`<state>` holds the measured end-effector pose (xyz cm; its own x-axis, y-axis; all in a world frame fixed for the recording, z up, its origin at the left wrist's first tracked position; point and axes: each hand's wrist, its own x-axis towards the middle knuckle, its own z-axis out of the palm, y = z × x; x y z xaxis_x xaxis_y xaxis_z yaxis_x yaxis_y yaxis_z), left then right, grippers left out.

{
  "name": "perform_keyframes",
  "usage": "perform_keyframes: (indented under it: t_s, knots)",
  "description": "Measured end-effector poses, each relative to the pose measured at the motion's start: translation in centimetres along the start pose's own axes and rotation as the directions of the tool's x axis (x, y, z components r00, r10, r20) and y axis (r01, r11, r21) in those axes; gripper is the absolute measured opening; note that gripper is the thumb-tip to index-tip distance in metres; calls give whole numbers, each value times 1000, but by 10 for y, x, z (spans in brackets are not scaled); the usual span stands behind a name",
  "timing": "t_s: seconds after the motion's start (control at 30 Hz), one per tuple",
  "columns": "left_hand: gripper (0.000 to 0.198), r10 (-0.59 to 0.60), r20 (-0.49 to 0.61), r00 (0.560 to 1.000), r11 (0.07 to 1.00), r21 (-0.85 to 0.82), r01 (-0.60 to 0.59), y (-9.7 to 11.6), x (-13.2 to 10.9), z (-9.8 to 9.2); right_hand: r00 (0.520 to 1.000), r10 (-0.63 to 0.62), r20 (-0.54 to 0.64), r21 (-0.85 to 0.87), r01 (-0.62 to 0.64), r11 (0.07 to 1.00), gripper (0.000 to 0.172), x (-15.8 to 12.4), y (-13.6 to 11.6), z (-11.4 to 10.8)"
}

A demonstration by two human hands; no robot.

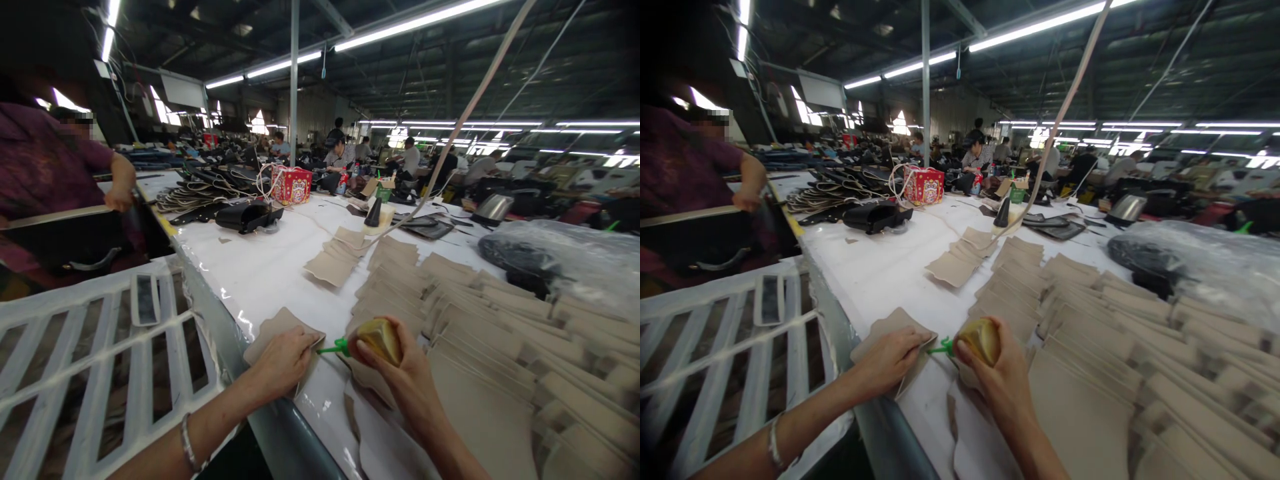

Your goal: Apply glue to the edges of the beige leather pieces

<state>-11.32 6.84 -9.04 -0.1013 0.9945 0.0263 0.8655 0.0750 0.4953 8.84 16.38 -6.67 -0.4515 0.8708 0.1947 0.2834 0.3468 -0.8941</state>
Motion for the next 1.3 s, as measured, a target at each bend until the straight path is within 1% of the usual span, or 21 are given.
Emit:
perform_keyframes:
  t_s: [0.07,0.1,0.2,0.23,0.27,0.37,0.4,0.53,0.57,0.67,0.7,0.73,0.83,0.87,0.9,1.0,1.03,1.13,1.17,1.2,1.3]
  knots:
    - [42,7,2,1000,1000,-12,-7,-1,0,0,1000,-3,-22,-22,2,1000,58,-1,-1,0]
    - [42,7,4,1000,1000,-16,-7,-1,0,0,1000,6,7,4,-6,1000,57,-3,-2,0]
    - [41,6,1,1000,1000,-22,-6,0,-1,-1,989,34,144,123,-52,991,52,-8,-2,0]
    - [41,7,-3,1000,1000,-24,-7,0,-2,-1,987,35,156,141,-57,988,51,-8,-2,0]
    - [42,8,-9,1000,1000,-27,-9,1,-2,-1,989,36,140,141,-56,988,51,-9,-1,0]
    - [43,1,-16,1000,1000,-29,-2,1,-3,-1,999,33,41,98,-37,995,54,-10,2,0]
    - [43,-4,-13,1000,1000,-27,4,1,-3,0,999,36,41,97,-40,995,54,-11,2,0]
    - [43,-19,-6,1000,999,-30,19,1,-4,0,979,60,195,214,-102,972,49,-19,-3,2]
    - [43,-22,-9,1000,999,-34,22,1,-5,0,978,63,197,227,-108,968,49,-21,-4,3]
    - [43,-20,-20,1000,999,-41,19,2,-6,-1,993,72,92,189,-89,978,52,-23,-4,4]
    - [43,-16,-21,1000,999,-43,15,2,-6,-1,994,77,77,177,-90,980,53,-23,-3,4]
    - [42,-12,-20,1000,999,-43,12,2,-7,-1,993,80,89,183,-95,978,52,-24,-3,5]
    - [41,-22,-5,1000,999,-37,22,4,-8,-3,976,73,203,260,-126,957,49,-26,-2,5]
    - [41,-31,-1,1000,999,-35,31,5,-8,-3,974,71,216,270,-129,954,49,-26,-2,5]
    - [41,-37,1,999,999,-34,37,6,-8,-4,978,69,198,258,-120,959,50,-26,-2,5]
    - [41,-40,3,999,998,-42,40,6,-8,-4,993,73,90,168,-88,982,54,-27,-3,5]
    - [41,-37,2,999,998,-48,37,6,-9,-4,993,77,91,167,-92,982,54,-27,-3,5]
    - [41,-35,-6,999,997,-66,35,6,-9,-4,974,84,212,268,-141,953,51,-29,-4,6]
    - [41,-35,-10,999,997,-68,35,5,-9,-3,968,80,238,291,-150,945,51,-28,-3,6]
    - [41,-35,-13,999,997,-68,34,5,-9,-3,969,77,236,285,-145,947,51,-28,-3,6]
    - [39,-25,-20,999,998,-63,24,4,-8,-3,993,65,102,167,-81,983,54,-24,0,5]
